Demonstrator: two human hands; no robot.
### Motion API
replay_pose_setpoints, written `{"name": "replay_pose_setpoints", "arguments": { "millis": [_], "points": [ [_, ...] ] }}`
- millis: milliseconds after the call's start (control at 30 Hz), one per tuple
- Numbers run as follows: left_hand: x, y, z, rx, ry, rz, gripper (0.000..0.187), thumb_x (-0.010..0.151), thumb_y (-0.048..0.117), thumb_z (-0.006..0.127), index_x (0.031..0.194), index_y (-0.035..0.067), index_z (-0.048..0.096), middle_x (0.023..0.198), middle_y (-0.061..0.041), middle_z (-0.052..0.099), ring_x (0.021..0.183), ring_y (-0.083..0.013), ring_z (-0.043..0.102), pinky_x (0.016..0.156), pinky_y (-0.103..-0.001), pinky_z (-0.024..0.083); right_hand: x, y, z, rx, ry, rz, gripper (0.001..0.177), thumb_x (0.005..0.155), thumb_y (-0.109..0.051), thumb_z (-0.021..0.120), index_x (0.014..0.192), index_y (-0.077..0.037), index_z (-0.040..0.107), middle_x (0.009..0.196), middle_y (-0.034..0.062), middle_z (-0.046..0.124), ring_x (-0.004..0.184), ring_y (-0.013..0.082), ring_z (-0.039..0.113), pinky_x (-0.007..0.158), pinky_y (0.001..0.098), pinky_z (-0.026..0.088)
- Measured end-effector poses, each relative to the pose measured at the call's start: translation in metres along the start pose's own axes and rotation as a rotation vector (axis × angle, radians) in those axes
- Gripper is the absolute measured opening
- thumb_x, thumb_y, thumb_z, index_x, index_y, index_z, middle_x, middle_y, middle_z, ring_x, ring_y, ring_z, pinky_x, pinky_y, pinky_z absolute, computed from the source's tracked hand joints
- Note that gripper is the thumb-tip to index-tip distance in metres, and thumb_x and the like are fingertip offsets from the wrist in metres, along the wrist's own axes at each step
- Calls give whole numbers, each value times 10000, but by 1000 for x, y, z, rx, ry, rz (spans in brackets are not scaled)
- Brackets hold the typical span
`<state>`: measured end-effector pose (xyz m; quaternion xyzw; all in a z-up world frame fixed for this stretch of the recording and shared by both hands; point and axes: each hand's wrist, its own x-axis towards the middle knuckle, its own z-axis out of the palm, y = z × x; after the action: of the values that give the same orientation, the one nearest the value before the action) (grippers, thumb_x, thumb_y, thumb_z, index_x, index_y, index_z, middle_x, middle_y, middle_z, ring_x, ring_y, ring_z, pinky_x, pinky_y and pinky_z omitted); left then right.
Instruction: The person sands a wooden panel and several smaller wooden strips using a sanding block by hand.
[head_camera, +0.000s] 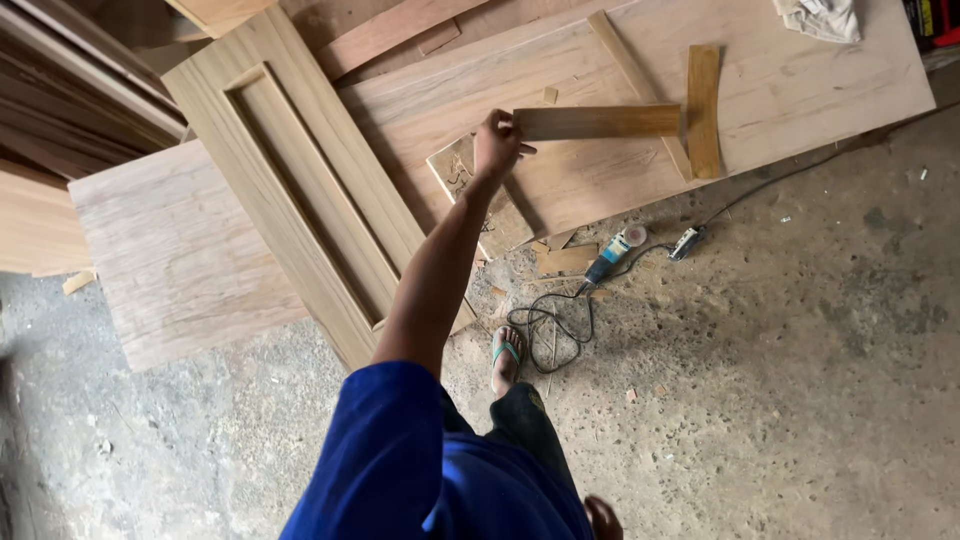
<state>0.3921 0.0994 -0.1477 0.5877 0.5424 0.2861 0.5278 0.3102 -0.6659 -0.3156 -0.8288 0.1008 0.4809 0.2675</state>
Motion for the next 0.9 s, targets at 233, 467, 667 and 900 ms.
{"name": "replay_pose_setpoints", "arguments": {
  "millis": [233, 467, 667, 900],
  "points": [
    [-179, -7, -60, -740, 14, -345, 125, 783, 50, 629, 848, -58, 630, 659, -170, 550, 599, -236, 604, 626, -363, 564, -144, -379, 21, 259, -222, -379, 433, 980, -290, 423, 1344, -58, 463, 1292, 234, 502, 1170, 391, 494, 957, 510, 420],
    [-337, -32, -81, -1011, -139, -819, 383, 808, 79, 575, 1176, -11, 521, 798, -69, 602, 676, -142, 625, 655, -261, 475, -182, -526, 82, 444, -996, -831, 661, 889, -403, 529, 1412, -68, 303, 1401, 140, 422, 1287, 211, 400, 1064, 447, 330],
    [-364, 38, -109, -1077, -341, -762, 282, 864, 285, 555, 1088, 116, 533, 808, -81, 692, 690, -171, 695, 640, -310, 585, -196, -551, 103, 392, -801, -820, 151, 851, -152, 655, 850, -24, 576, 741, 149, 645, 676, 229, 672, 602, 344, 568],
    [-350, 31, -133, -888, -204, -632, 360, 856, 323, 618, 1127, 92, 565, 915, -166, 680, 715, -293, 694, 652, -385, 580, -216, -566, 79, 120, -747, -1054, 138, 892, -179, 603, 887, -51, 551, 735, 141, 654, 652, 166, 656, 636, 300, 542]
  ]
}}
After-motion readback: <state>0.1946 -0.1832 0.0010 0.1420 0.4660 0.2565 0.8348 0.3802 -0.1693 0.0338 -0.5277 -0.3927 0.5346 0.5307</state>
